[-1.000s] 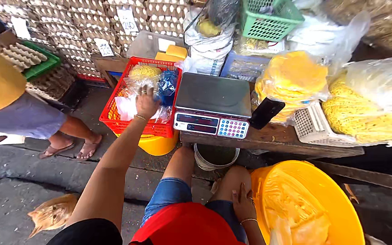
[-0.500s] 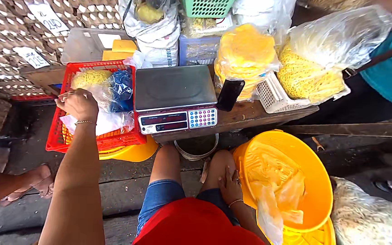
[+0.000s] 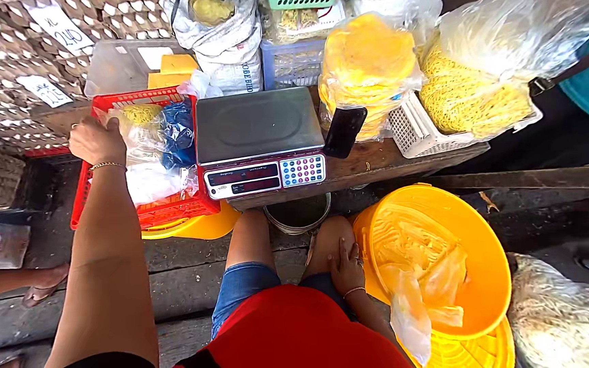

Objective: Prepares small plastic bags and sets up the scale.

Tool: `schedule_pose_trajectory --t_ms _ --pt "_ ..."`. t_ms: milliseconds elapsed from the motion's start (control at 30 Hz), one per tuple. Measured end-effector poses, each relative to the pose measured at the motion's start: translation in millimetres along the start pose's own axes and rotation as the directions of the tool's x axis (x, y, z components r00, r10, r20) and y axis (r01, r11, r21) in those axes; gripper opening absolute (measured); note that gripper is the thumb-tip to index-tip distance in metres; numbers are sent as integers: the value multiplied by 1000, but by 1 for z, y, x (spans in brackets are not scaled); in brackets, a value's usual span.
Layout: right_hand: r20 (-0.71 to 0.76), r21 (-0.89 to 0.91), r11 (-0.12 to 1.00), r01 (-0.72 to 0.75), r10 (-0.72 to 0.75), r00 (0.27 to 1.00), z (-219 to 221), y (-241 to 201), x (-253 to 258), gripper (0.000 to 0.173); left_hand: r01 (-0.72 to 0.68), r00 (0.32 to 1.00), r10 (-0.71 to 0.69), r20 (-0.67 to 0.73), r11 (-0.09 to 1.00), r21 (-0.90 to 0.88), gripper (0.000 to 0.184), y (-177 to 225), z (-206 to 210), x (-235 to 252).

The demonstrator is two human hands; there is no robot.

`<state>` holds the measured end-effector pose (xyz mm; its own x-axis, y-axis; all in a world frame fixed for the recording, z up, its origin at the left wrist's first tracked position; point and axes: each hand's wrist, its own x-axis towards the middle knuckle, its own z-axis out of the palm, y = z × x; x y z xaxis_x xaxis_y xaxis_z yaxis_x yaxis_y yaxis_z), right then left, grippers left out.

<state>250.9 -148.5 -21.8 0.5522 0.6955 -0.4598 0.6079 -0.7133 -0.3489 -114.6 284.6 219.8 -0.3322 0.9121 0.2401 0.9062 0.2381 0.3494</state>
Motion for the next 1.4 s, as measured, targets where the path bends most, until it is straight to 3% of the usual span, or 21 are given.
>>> schedule_pose_trajectory --t_ms 100,367,533,667,833,933,1000,1067,1133,1200,1267,1333,1400 --pt "19 -2 1000 -13 13 1000 -4 -1 4 75 75 996 -77 -34 995 -69 68 -10 -5 9" --pt "-1 -5 1000 6 -6 1000 1 3 6 77 142 969 -203 -138 922 -361 50 -17 -23 39" --pt "-23 11 999 31 -30 999 2 0 6 76 -130 943 -22 -331 893 -431 48 -1 -39 71" --pt "-26 2 999 34 -34 999 3 -1 8 77 -386 861 177 -478 839 -384 45 55 -60 38" --pt "-13 -16 1000 12 -12 1000 3 -1 8 76 -697 699 480 -531 626 -351 45 115 -43 -2" --pt "-21 -12 1000 1 -1 1000 3 2 7 76 -755 655 564 -503 489 -436 46 145 -21 -20" --pt "-36 -5 1000 7 -7 999 4 3 7 76 -676 702 584 -408 365 -640 42 165 -15 -41" --pt "-20 -6 1000 6 -6 1000 2 2 8 77 -431 766 602 -227 219 -875 33 182 -19 -72" --pt "82 -28 1000 -2 5 997 -11 -2 7 81 -163 770 637 -37 141 -976 23 193 -30 -108" --pt "237 -61 998 23 -8 971 -36 -6 11 84 -1 668 736 106 144 -990 19 194 -44 -135" --pt "307 -23 989 143 -129 943 -65 -9 16 72 46 505 847 164 164 -985 20 189 -57 -152" --pt "256 112 950 290 -310 916 -90 -14 20 60 20 298 942 154 155 -988 20 180 -66 -167" --pt "101 255 870 423 -459 883 -105 -28 23 56 -13 45 984 174 175 -984 20 165 -72 -183"
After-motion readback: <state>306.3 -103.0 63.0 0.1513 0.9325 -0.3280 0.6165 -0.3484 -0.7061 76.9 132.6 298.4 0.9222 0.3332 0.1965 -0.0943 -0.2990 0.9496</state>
